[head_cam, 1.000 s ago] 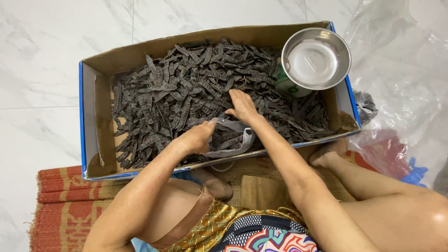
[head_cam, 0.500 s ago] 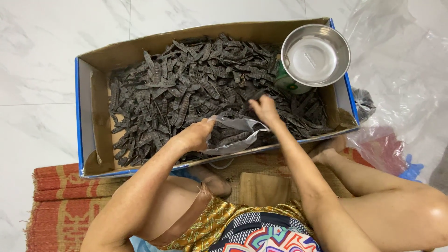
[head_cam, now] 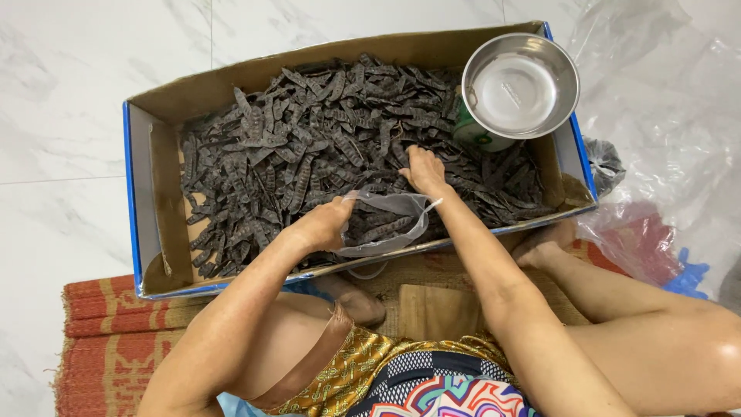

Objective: The person fills a plastic bag with dried locust pods from a cardboard box, weighs the bag on a scale, and then ties it closed.

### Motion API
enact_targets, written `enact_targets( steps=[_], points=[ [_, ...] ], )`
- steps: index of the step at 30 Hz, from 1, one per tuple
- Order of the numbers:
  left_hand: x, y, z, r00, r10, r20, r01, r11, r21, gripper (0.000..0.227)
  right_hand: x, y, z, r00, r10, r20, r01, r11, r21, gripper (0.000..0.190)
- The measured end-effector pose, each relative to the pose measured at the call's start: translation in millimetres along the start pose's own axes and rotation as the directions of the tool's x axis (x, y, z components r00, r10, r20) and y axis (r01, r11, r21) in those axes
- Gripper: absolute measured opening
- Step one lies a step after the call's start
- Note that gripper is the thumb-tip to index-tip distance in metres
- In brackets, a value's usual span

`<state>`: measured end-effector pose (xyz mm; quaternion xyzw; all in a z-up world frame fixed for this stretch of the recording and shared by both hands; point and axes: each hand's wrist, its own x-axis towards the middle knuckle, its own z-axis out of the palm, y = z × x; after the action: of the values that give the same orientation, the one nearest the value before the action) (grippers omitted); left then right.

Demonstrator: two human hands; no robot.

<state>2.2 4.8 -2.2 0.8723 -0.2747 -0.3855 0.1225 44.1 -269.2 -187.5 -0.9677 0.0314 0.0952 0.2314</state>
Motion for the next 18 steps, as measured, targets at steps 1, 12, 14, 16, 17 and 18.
enact_targets(
  steps=[1,12,14,16,17,18],
  points=[
    [0.5,0.1,-1.4,1.000,-0.013,0.012,0.013,1.000,-0.004,0.113,1.1,-1.8,-0.5,0.999,0.052,0.012,-0.053,0.998,0.047,0.061],
    [0.2,2.5,-4.0,1.000,-0.018,0.016,0.018,1.000,0.018,0.114,-21.4,0.4,-0.3,0.982,0.062,0.176,-0.075,0.995,0.071,0.060],
    [1.3,1.5,-2.0,1.000,-0.006,0.018,0.005,1.000,0.023,0.116,-19.8,4.6,3.8,0.972,0.077,0.220,-0.107,0.986,0.126,0.061],
    [1.2,-2.4,2.1,1.000,0.010,0.000,-0.010,1.000,0.014,0.114,-20.1,18.7,6.5,0.978,0.068,0.197,-0.110,0.972,0.209,0.064],
    [1.7,-4.1,3.5,1.000,0.019,-0.009,-0.019,1.000,0.008,0.113,-20.9,26.5,6.2,0.989,0.057,0.134,-0.091,0.961,0.261,0.064],
    [2.0,-5.9,4.5,1.000,0.019,-0.011,-0.019,1.000,0.005,0.112,-22.4,33.7,4.0,0.996,0.049,0.069,-0.068,0.948,0.310,0.065]
  ],
)
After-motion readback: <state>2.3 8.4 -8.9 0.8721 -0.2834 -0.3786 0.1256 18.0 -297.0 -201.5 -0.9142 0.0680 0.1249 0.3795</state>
